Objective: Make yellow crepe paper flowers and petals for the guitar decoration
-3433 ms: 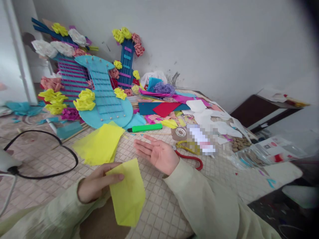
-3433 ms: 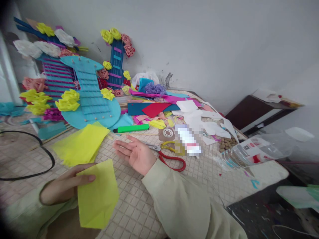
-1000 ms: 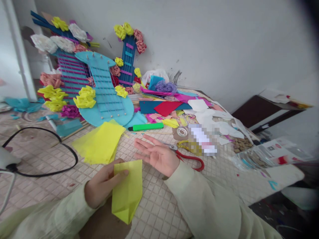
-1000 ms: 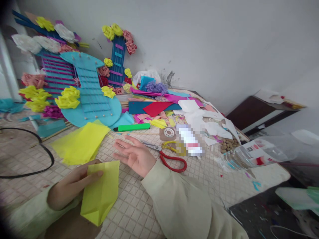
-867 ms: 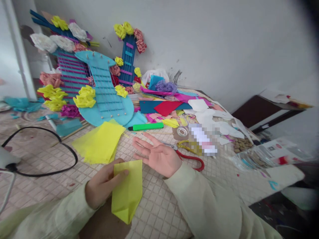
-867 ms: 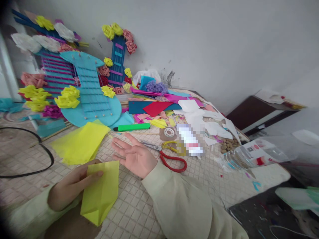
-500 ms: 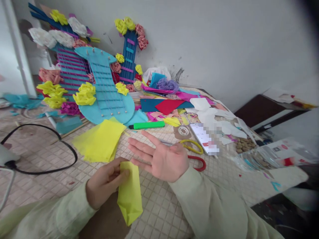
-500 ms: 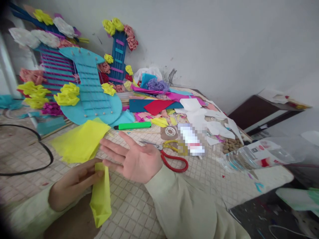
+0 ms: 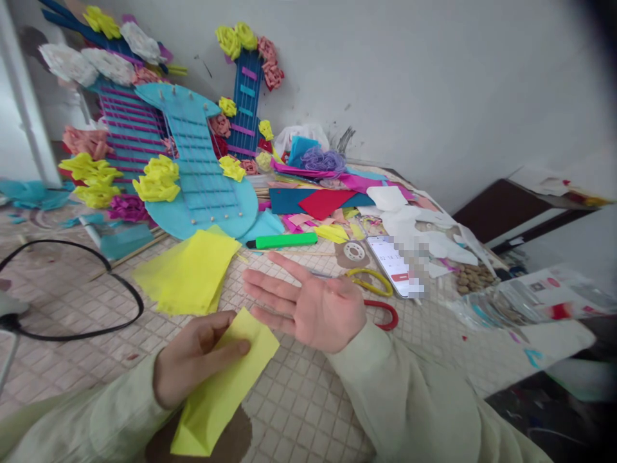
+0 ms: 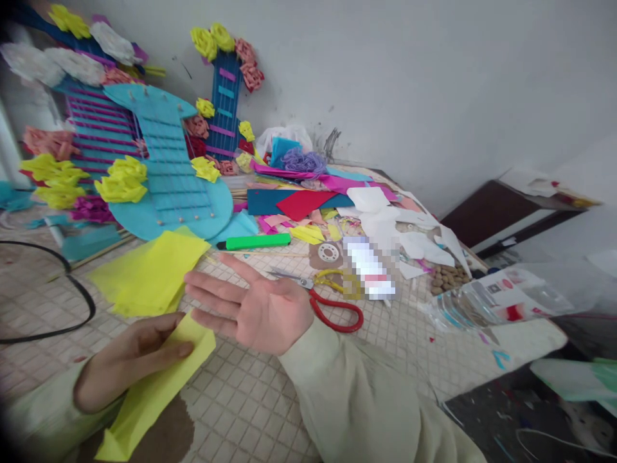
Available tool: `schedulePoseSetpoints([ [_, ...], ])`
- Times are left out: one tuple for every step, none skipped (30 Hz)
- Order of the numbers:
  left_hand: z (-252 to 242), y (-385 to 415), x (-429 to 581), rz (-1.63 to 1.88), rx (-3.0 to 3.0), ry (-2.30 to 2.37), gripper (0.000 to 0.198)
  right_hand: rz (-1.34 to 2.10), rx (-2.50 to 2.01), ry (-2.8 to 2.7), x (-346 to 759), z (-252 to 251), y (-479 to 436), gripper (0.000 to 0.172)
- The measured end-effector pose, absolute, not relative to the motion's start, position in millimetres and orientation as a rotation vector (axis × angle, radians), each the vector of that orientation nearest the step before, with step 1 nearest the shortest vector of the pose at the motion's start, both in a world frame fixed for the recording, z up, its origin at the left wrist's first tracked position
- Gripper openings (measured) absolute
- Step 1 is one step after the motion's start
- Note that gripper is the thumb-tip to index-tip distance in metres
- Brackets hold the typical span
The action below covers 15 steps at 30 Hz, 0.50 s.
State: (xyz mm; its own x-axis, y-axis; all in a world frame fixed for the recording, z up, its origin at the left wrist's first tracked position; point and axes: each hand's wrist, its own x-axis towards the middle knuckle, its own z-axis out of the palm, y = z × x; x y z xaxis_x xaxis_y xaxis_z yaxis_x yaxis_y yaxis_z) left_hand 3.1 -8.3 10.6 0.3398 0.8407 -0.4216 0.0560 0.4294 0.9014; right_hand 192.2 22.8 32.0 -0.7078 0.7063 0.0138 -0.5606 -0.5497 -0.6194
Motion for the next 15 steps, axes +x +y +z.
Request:
schedulePoseSetpoints([
  [11, -9, 3, 0.643, 1.001, 1.114, 0.020, 2.246, -0.288, -0.778, 192, 32, 23, 0.066],
  [11, -9, 3, 0.646, 0.987, 1.110, 0.021, 2.249, -0.268, -0.769, 192, 32, 23, 0.065],
  [11, -9, 3, 0.650, 0.972, 1.104, 0.023, 2.251, -0.251, -0.759, 192, 32, 23, 0.063],
  [10, -9, 3, 0.651, 0.957, 1.098, 0.024, 2.251, -0.239, -0.750, 192, 33, 23, 0.062],
  [10, -9, 3, 0.652, 0.946, 1.094, 0.025, 2.250, -0.233, -0.744, 192, 33, 23, 0.061],
  [9, -9, 3, 0.653, 0.940, 1.093, 0.025, 2.249, -0.234, -0.741, 192, 33, 23, 0.060],
  [9, -9, 3, 0.650, 0.941, 1.094, 0.026, 2.249, -0.240, -0.738, 192, 33, 23, 0.059],
  [9, -9, 3, 0.649, 0.949, 1.096, 0.026, 2.250, -0.258, -0.735, 192, 33, 24, 0.057],
  [9, -9, 2, 0.650, 0.963, 1.099, 0.026, 2.248, -0.295, -0.727, 192, 32, 25, 0.052],
  [9, -9, 2, 0.652, 0.975, 1.103, 0.026, 2.239, -0.347, -0.716, 192, 31, 26, 0.043],
  [9, -9, 2, 0.656, 0.983, 1.107, 0.026, 2.218, -0.414, -0.702, 192, 28, 28, 0.031],
  [9, -9, 2, 0.662, 0.982, 1.112, 0.026, 2.187, -0.488, -0.685, 193, 26, 30, 0.024],
  [8, -9, 2, 0.673, 0.972, 1.122, 0.026, 2.149, -0.561, -0.672, 193, 23, 33, 0.028],
  [8, -8, 2, 0.690, 0.954, 1.137, 0.025, 2.105, -0.628, -0.665, 192, 19, 35, 0.035],
  [6, -7, 2, 0.710, 0.933, 1.155, 0.025, 2.053, -0.686, -0.666, 192, 16, 37, 0.039],
])
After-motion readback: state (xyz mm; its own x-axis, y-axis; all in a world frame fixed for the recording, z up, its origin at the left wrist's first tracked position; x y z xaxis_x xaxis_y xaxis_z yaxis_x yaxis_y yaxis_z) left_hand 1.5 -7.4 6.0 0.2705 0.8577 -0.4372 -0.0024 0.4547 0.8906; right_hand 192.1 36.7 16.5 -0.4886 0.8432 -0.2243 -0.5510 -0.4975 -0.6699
